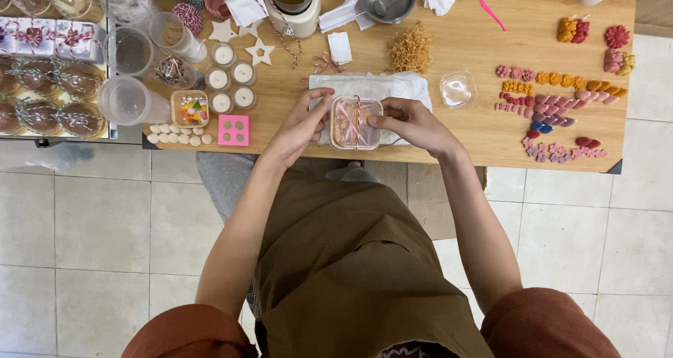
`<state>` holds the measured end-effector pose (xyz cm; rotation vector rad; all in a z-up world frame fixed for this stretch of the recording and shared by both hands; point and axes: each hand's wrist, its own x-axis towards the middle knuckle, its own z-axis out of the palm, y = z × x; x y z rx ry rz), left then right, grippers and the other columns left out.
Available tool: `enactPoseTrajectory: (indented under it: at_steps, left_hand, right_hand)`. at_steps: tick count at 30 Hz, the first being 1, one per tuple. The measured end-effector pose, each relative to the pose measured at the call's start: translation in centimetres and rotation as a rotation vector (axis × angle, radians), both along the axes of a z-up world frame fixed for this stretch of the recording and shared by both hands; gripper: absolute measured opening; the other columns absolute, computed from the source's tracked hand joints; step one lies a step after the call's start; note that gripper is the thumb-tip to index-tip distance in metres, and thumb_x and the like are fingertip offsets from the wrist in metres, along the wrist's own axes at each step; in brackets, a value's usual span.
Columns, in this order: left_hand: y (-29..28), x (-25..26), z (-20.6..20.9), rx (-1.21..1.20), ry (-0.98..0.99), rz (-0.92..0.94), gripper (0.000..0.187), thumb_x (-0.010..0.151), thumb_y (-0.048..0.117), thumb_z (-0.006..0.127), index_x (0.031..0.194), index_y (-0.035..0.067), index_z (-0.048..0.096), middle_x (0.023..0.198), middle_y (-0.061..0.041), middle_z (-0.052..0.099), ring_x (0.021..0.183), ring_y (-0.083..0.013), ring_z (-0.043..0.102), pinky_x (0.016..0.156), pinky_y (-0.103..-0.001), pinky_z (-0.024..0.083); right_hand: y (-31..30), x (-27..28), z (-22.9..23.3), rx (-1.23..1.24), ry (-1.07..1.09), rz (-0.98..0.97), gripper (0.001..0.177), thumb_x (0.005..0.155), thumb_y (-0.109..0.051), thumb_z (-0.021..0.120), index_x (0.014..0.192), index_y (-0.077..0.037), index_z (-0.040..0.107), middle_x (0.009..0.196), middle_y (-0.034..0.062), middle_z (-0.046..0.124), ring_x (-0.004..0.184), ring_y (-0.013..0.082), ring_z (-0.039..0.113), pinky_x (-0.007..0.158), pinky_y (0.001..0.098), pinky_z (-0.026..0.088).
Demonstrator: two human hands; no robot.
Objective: The person assembles a small decorative gift box by placing a purple craft item into a clear plastic container, lining it with shredded paper, and securing it with a red-and-white string.
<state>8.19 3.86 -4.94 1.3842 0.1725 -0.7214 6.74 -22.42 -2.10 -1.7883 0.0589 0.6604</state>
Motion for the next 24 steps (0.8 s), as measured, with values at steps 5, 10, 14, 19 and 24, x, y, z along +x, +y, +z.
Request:
enactPoseTrajectory:
  at_steps: [5,10,14,19,24]
  left_hand:
    - [0.1,0.8,-1.3,0.038,-0.143,0.026,0.05,0.088,0.028,0.08,0.128,0.008,0.057,0.099,-0.002,0.069,0.082,-0.0024,0.06,0.06,-0.02,0.041]
    - [-1.0,2.3,-5.0,0.113,-0.242,0.078,0.053,0.079,0.02,0.087,0.121,0.005,0.06,0.096,-0.002,0.064,0.082,-0.0077,0.061,0.071,-0.024,0.054]
    - [-1.4,2.7,-6.8,0.29,-0.384,0.064,0.06,0.075,0.024,0.092,0.122,0.004,0.06,0.096,0.0,0.057,0.086,-0.0087,0.055,0.074,-0.024,0.054]
    - [-2.0,2.8,-7.5,0.334,-0.416,0.065,0.062,0.074,0.03,0.093,0.123,0.005,0.064,0.096,0.0,0.059,0.086,-0.0087,0.055,0.073,-0.024,0.051]
    - [-2.4,2.7,-6.0,0.374,-0.559,0.063,0.06,0.077,0.034,0.093,0.121,0.003,0.066,0.097,-0.002,0.064,0.087,-0.009,0.056,0.075,-0.025,0.051]
  right_hand:
    - [0.1,1.0,-1.1,-0.084,-0.043,-0.019,0.039,0.088,-0.036,0.075,0.111,-0.004,0.074,0.091,0.0027,0.075,0.086,0.0098,0.065,0.078,0.026,0.049]
    - [0.9,2.0,-2.7,-0.195,-0.211,0.011,0.046,0.088,-0.037,0.073,0.114,0.001,0.074,0.093,0.0049,0.075,0.085,0.0109,0.07,0.076,0.0277,0.053]
    - [1.0,2.0,-3.9,-0.364,-0.109,-0.047,0.049,0.094,-0.043,0.07,0.117,0.0,0.073,0.084,0.0136,0.072,0.075,0.0174,0.062,0.07,0.0326,0.05]
    - [-0.5,2.1,-5.5,-0.005,-0.253,-0.197,0.042,0.109,-0.034,0.057,0.131,0.001,0.063,0.103,0.0042,0.074,0.09,0.008,0.072,0.08,0.025,0.055]
    - [-1.8,2.1,-4.5,-0.203,-0.308,-0.144,0.037,0.098,-0.021,0.061,0.131,-0.003,0.064,0.09,0.0068,0.076,0.072,0.0095,0.06,0.066,0.0273,0.049]
